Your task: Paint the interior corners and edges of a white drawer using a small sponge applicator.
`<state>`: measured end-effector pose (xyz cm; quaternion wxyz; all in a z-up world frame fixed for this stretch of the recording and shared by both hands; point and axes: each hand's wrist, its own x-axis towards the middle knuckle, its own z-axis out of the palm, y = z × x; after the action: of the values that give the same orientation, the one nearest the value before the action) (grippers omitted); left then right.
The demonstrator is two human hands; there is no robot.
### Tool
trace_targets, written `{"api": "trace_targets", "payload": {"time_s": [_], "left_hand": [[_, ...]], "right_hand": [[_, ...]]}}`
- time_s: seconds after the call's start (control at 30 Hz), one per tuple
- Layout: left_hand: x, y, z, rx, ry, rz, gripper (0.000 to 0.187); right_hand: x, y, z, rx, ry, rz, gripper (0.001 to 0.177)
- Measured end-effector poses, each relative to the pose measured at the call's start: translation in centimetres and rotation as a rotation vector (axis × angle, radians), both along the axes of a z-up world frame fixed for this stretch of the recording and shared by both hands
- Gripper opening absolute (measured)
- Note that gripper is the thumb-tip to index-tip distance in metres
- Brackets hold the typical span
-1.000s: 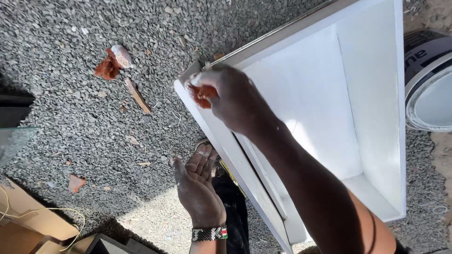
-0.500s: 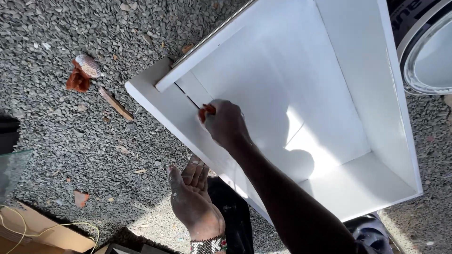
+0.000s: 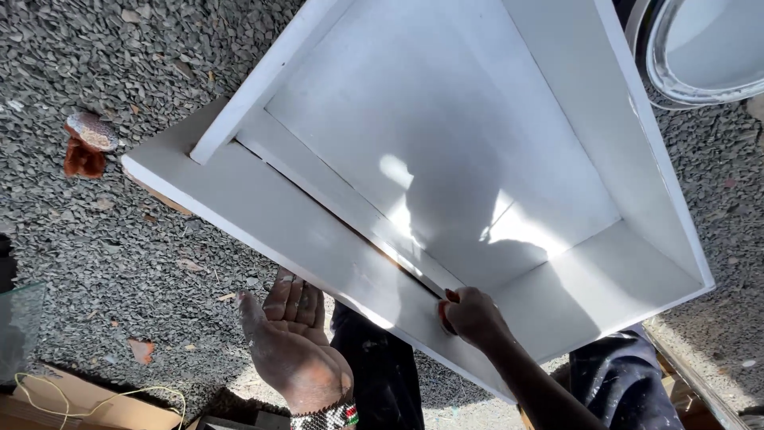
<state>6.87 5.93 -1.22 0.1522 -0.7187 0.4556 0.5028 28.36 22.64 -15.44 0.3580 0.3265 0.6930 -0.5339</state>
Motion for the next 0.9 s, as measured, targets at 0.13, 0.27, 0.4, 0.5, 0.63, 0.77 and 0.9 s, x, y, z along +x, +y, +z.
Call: {"api": "trace_targets", "payload": {"time_s": [0.13, 0.27, 0.4, 0.5, 0.63, 0.77, 0.9], "left_hand": [[-1.1, 0.4, 0.9, -0.034, 0.023, 0.003, 0.082], [-0.1, -1.2, 0.5, -0.059, 0.027, 0.044, 0.082], [-0.7, -2.3, 1.7, -0.065, 0.014, 0.091, 0.082], [-1.0, -3.4, 0.6, -0.037, 0.063, 0.143, 0.082], [0.3, -5.4, 0.3, -0.04, 0.056, 0.235, 0.081], [-0.2, -6.6, 1.1, 0.039, 0.118, 0.331, 0.085], [1.2, -8.3, 2.6, 0.148, 0.189, 0.355, 0.091]], "right_hand": [[-18.0, -6.5, 2.6, -0.028, -0.068, -0.032, 0.034], [-26.7, -10.9, 2.4, -0.043, -0.156, -0.024, 0.038], [-14.1, -5.5, 4.5, -0.034, -0.26, -0.01, 0.043], [0.6, -0.2, 6.3, 0.006, -0.277, 0.011, 0.047], [-2.8, -3.1, 12.2, 0.032, -0.372, 0.067, 0.052], [-18.9, -9.5, 7.1, 0.024, -0.178, 0.073, 0.034], [-35.0, -14.9, 6.4, -0.058, 0.572, 0.272, 0.011]]}}
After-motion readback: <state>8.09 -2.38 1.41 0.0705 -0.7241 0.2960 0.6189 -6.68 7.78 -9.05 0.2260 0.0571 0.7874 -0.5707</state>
